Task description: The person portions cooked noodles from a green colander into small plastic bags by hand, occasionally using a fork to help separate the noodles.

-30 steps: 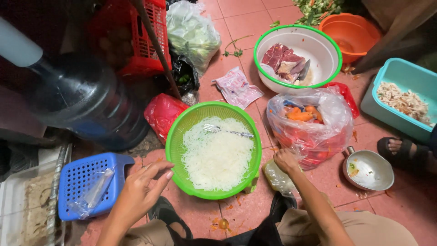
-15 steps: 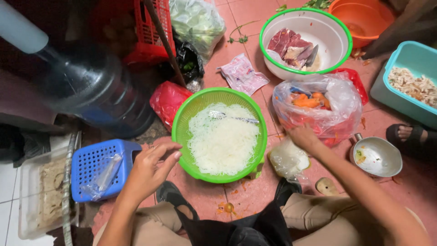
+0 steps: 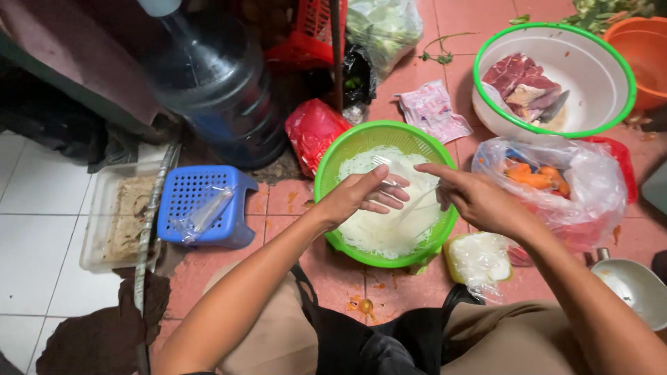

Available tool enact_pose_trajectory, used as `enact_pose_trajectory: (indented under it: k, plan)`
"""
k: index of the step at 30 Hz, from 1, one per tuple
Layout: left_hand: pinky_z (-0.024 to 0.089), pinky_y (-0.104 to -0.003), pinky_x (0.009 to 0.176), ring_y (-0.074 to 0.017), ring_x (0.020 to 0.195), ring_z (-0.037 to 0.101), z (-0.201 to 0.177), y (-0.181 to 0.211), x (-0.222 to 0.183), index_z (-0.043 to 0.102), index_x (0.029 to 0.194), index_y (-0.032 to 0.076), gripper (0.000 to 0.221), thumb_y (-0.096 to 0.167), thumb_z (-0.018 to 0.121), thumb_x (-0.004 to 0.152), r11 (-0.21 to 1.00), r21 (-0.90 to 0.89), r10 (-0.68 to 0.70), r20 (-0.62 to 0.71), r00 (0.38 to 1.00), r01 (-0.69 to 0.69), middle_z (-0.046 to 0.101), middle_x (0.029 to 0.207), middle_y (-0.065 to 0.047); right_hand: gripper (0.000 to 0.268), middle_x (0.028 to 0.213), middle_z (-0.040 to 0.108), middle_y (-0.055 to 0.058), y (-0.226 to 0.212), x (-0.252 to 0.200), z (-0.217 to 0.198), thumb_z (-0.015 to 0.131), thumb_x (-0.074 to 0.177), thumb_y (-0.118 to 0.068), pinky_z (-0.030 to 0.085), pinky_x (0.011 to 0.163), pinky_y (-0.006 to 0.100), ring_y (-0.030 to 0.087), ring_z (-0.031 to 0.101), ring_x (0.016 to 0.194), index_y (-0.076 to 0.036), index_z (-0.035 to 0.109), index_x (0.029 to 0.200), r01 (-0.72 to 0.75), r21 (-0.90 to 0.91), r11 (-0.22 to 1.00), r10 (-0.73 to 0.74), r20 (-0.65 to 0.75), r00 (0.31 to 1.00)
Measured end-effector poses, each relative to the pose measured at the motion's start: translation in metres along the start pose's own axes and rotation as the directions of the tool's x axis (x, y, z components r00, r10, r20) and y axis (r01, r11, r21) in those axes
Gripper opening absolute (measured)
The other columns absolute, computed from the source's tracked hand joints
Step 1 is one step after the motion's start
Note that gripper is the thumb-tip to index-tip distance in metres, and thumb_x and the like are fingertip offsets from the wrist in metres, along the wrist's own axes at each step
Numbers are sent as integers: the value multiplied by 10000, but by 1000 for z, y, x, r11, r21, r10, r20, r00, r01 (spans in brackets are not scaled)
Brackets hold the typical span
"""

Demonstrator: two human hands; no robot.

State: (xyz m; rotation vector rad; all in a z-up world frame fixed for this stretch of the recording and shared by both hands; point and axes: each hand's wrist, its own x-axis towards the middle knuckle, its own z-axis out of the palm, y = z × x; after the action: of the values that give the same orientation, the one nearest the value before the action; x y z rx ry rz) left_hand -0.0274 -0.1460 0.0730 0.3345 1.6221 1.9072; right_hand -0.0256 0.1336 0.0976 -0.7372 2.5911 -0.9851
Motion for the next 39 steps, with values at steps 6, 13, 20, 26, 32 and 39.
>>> enact_pose_trajectory:
  k: [6,13,20,26,32,39]
  plan:
    - [609,-245,704,-90,702,729,-21,-31,8,755,889,142,198,308,687,971,952,275,213,-291,933,-132,732,692,-33,633,842,756,65,-6,9,17,494,927,-47,560,872,508,294,744,868,-225,443,1532,-83,-131,988,78,-48,996]
    - [423,-412,498,-236,462,483,1,-23,14,600,671,-31,444,271,532,990,586,768,696,-313,646,-259,570,557,-110,440,911,751,119,-1,18,30,594,959,-123,534,633,411,267,697,705,-137,565,1397,-92,-153,984,73,-131,989]
    - [581,-295,536,-161,600,652,-15,-49,44,557,867,52,221,183,729,821,948,85,316,-339,886,-306,608,768,-58,511,1147,677,193,-39,22,36,750,977,-340,568,786,387,308,671,947,28,655,1318,-94,-427,899,-115,-440,891]
    - [506,-294,524,-172,583,592,18,-27,32,711,850,-46,493,444,656,850,982,-2,181,-273,945,-189,635,666,-99,122,877,669,210,77,49,52,573,1056,-12,498,670,333,247,598,721,62,595,962,12,693,721,61,-81,995]
    - [446,-345,583,-165,591,501,0,-8,25,611,723,-4,426,401,547,837,733,617,622,-437,649,-287,565,717,-46,305,1295,470,312,142,82,50,390,1121,-14,466,710,502,420,531,977,109,369,1400,5,608,794,114,-157,981]
    - [443,-243,537,-103,613,538,39,8,-4,685,699,32,456,478,679,793,949,146,315,-369,874,-280,620,677,-23,38,809,645,116,31,44,39,670,946,22,383,599,228,143,514,687,57,662,958,62,559,827,-9,-98,995]
